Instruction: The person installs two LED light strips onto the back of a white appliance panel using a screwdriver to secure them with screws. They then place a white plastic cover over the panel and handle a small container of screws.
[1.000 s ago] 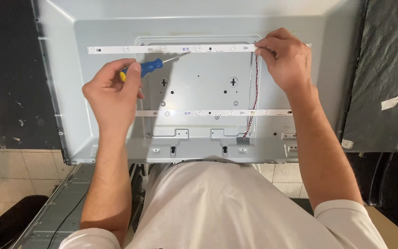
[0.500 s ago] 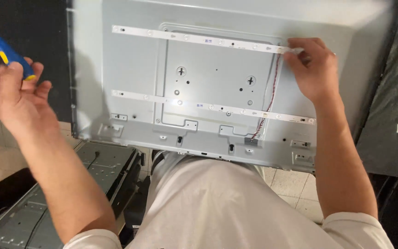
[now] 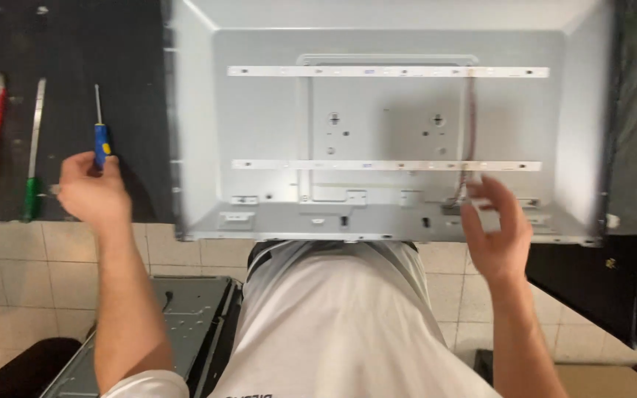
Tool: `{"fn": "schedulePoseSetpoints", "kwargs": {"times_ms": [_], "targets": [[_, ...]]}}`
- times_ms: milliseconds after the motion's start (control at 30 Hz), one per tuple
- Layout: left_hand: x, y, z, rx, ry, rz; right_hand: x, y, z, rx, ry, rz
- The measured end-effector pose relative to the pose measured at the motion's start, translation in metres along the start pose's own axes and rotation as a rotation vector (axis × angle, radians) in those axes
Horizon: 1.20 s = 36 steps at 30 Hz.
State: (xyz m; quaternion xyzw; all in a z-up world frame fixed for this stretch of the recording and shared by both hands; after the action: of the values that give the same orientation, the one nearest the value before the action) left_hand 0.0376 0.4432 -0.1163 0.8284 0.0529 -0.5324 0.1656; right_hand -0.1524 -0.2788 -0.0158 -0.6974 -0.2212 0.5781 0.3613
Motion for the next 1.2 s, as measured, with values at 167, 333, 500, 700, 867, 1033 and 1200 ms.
{"fn": "schedulePoseSetpoints", "kwargs": {"times_ms": [167,333,500,700,867,1033,1200], "targets": [[-0.013,-0.021,-0.009,0.046,0.082,-0.135,0.028,-0.027,0.079,-0.082,0.287,0.054],[-0.011,-0.033,-0.010,0.012,0.056,-0.010,0.054,-0.067,0.103,-0.166,0.271,0.126],[-0.053,-0.026,0.013,-0.005,0.133,0.245,0.084,-0.060,0.082,-0.185,0.038,0.556],[-0.118,0.059,0.081,0.269,0.011,0.595,0.083,-0.029,0.072,-0.268,-0.038,0.667],[-0.123,0.124,0.120,0.538,-0.307,0.510,0.074,-0.013,0.071,-0.293,-0.055,0.685],[-0.143,0.151,0.106,0.748,-0.257,0.541,0.052,-0.020,0.065,-0.327,-0.023,0.737],[-0.210,0.164,0.050,0.739,-0.053,0.709,-0.005,-0.109,0.023,-0.390,0.078,0.638]]}}
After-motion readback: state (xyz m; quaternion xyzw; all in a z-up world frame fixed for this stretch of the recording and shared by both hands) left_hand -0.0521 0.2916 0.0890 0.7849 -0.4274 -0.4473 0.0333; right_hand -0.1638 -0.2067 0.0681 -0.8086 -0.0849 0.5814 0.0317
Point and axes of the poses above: each hand's wrist, its own z-axis away from the middle knuckle, its own x-axis out of the palm, y = z × x, the point moved 9 cm from there along -z, towards the middle knuckle, and after that the axes turned 2 degrees about -z, right-handed, at the moved point
